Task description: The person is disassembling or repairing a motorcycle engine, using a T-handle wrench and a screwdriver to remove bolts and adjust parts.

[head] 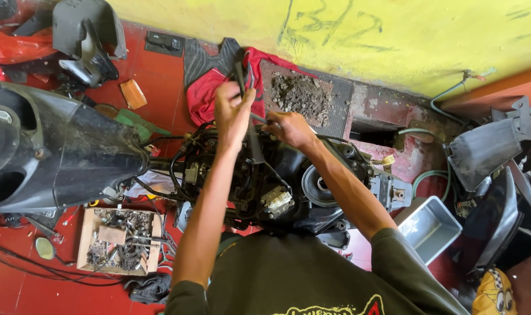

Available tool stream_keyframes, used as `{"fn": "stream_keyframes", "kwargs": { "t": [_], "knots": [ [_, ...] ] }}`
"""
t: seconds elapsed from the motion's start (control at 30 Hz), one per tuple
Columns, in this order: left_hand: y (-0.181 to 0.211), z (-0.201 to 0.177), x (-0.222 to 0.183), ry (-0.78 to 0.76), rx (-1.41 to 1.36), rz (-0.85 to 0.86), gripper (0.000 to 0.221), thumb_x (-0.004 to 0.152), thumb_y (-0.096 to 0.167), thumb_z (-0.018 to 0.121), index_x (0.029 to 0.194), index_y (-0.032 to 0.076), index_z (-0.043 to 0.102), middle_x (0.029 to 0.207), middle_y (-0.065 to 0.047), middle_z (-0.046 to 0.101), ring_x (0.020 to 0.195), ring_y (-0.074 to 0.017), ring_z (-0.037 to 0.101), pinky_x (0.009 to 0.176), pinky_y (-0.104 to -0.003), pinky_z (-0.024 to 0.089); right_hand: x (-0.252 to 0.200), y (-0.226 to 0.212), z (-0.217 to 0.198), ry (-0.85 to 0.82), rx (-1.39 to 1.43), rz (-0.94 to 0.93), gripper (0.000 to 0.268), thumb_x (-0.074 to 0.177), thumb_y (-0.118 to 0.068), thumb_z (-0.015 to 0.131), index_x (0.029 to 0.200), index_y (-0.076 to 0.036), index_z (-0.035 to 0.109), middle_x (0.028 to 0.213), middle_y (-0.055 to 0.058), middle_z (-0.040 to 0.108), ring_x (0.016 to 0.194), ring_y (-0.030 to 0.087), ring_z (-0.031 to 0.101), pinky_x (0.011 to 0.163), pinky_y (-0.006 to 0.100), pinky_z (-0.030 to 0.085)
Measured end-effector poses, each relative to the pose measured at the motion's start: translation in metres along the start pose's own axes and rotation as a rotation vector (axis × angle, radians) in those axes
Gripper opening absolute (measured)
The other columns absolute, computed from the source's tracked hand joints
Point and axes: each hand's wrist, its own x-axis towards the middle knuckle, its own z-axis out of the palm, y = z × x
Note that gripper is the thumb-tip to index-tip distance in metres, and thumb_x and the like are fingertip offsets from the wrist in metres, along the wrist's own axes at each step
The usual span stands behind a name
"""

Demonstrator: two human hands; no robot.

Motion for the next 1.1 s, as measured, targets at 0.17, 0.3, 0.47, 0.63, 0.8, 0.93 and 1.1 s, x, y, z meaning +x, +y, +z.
{"fn": "stream_keyframes", "kwargs": {
  "t": [0.17,0.3,0.47,0.63,0.8,0.93,1.1],
  "knots": [
    [0.018,-0.019,0.019,-0.32,0.711,0.353,0.021,0.099,0.028,0.066,0.119,0.03,0.074,0.122,0.007,0.071,0.123,-0.0248,0.06,0.098,-0.055,0.044,0.021,0.01,0.011,-0.033,0.024,0.006,0.016,0.095,-0.032,0.071,0.1,-0.018,0.064,0.09,0.008,0.073,0.09,0.038,0.072,0.077,0.053,0.057],
    [0.074,-0.04,0.005,-0.556,0.886,0.403,0.056,0.089,-0.002,0.055,0.111,0.044,0.078,0.159,0.005,0.039,0.15,-0.0297,0.025,0.112,-0.082,0.01,0.029,0.018,-0.006,-0.068,0.39,0.057,0.012,0.098,-0.011,0.065,0.106,-0.003,0.069,0.098,0.023,0.075,0.101,0.049,0.067,0.08,0.061,0.052],
    [0.051,-0.036,0.014,-0.363,0.241,0.172,0.061,0.092,0.019,0.062,0.147,0.003,0.042,0.144,-0.031,0.041,0.126,-0.0519,0.053,0.094,-0.059,0.058,0.035,0.051,0.013,-0.057,0.357,0.1,0.014,0.091,-0.02,0.078,0.098,-0.016,0.066,0.083,0.005,0.075,0.085,0.03,0.074,0.077,0.044,0.057],
    [0.034,-0.024,0.031,-0.397,0.755,0.5,0.042,0.1,0.037,0.069,0.134,0.013,0.065,0.101,-0.013,0.07,0.103,-0.0419,0.066,0.083,-0.059,0.053,0.03,0.05,0.016,-0.058,0.381,0.166,0.02,0.085,-0.022,0.084,0.095,-0.016,0.068,0.08,0.002,0.076,0.08,0.024,0.074,0.077,0.039,0.058],
    [0.074,-0.034,0.024,-0.632,0.906,0.767,0.05,0.083,-0.014,0.07,0.104,0.03,0.082,0.167,0.003,0.03,0.148,-0.0308,0.031,0.121,-0.058,0.005,0.026,0.029,-0.003,-0.194,0.47,-0.002,0.022,0.102,-0.013,0.061,0.119,-0.002,0.069,0.112,0.014,0.077,0.097,0.026,0.076,0.09,0.039,0.061],
    [0.043,-0.039,0.023,-0.37,0.435,0.452,0.085,0.099,-0.014,0.041,0.166,0.032,0.016,0.174,-0.009,-0.01,0.164,-0.0347,-0.003,0.13,-0.071,0.011,0.033,0.017,-0.015,-0.365,0.567,0.209,0.023,0.103,-0.008,0.052,0.118,-0.007,0.069,0.119,0.015,0.073,0.109,0.03,0.072,0.094,0.05,0.061],
    [0.012,-0.03,0.025,-0.346,0.72,0.576,0.025,0.088,0.014,0.076,0.111,0.022,0.079,0.105,-0.001,0.077,0.1,-0.0261,0.07,0.094,-0.039,0.052,0.024,0.024,0.007,-0.123,0.336,0.035,0.012,0.087,-0.027,0.084,0.094,-0.019,0.079,0.086,0.006,0.078,0.088,0.029,0.075,0.079,0.042,0.058]
  ]
}}
